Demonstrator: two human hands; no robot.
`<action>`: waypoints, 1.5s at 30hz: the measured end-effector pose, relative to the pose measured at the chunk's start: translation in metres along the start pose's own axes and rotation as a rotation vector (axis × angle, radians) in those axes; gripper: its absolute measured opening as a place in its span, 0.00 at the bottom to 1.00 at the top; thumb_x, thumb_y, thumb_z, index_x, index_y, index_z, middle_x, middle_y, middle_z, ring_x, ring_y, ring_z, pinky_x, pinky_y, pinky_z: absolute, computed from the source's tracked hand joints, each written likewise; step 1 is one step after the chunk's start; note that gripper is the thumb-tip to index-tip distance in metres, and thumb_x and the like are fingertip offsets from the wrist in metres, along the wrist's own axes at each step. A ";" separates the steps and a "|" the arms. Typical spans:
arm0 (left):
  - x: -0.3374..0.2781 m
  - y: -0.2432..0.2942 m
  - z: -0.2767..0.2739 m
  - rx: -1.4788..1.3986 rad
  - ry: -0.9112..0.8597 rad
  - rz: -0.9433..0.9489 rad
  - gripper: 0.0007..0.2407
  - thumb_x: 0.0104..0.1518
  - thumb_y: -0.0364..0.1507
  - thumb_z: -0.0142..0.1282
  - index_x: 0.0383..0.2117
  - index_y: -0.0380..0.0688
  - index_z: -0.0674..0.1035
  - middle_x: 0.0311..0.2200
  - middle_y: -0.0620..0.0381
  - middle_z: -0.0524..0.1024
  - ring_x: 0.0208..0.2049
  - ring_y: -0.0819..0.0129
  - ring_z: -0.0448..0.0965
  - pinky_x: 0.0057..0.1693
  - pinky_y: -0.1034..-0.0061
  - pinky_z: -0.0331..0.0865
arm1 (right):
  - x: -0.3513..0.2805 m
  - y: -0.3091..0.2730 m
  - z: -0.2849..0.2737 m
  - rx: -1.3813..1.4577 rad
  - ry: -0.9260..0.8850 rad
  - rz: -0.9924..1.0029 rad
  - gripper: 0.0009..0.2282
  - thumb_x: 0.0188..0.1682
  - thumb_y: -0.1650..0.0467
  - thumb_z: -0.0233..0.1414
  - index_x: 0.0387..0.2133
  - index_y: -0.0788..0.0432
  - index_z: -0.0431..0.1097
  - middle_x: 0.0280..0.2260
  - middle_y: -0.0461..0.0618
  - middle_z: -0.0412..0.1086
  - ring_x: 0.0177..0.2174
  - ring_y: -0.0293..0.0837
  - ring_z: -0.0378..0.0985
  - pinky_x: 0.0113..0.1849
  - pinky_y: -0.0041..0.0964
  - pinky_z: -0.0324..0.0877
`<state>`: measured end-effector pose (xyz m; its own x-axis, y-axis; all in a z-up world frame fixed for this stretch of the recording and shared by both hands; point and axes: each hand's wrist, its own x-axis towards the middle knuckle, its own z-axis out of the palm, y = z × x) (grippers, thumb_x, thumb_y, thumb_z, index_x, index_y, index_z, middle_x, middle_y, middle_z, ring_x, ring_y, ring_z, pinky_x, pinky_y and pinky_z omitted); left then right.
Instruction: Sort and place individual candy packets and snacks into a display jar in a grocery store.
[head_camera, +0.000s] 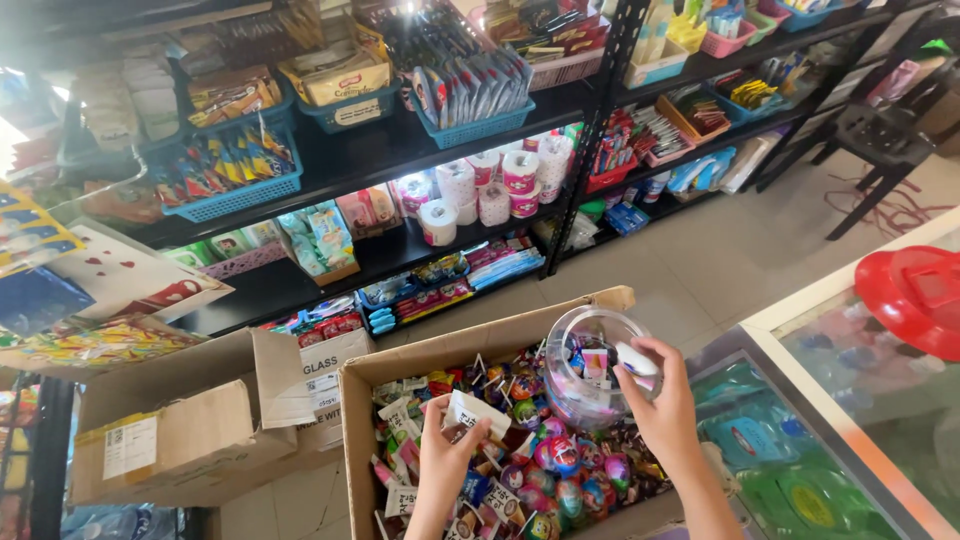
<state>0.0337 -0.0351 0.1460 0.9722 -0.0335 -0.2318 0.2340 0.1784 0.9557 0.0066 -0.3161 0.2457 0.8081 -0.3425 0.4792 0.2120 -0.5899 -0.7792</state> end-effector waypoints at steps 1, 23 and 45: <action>0.000 0.007 0.009 -0.001 -0.004 0.002 0.20 0.50 0.24 0.67 0.47 0.40 0.69 0.36 0.51 0.81 0.35 0.72 0.81 0.37 0.76 0.74 | 0.000 0.002 -0.001 -0.002 0.004 -0.001 0.20 0.47 0.73 0.59 0.51 0.64 0.64 0.49 0.57 0.71 0.49 0.47 0.76 0.49 0.39 0.70; 0.018 0.089 0.137 0.359 -0.225 0.760 0.17 0.55 0.24 0.63 0.50 0.38 0.72 0.50 0.44 0.71 0.51 0.48 0.76 0.53 0.66 0.74 | -0.068 0.065 -0.006 0.182 -0.022 0.250 0.09 0.55 0.72 0.51 0.47 0.63 0.69 0.39 0.50 0.77 0.40 0.38 0.80 0.44 0.31 0.73; 0.028 -0.190 -0.055 1.375 -0.414 0.253 0.21 0.47 0.20 0.57 0.50 0.51 0.78 0.50 0.52 0.75 0.56 0.48 0.71 0.58 0.56 0.66 | -0.178 0.123 0.175 -0.618 -1.502 0.225 0.33 0.47 0.70 0.58 0.62 0.68 0.47 0.46 0.71 0.71 0.47 0.66 0.74 0.46 0.54 0.71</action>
<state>0.0154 -0.0157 -0.0523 0.8652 -0.4623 -0.1944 -0.3474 -0.8320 0.4326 -0.0151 -0.1997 -0.0065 0.6460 0.3010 -0.7015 0.0827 -0.9412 -0.3276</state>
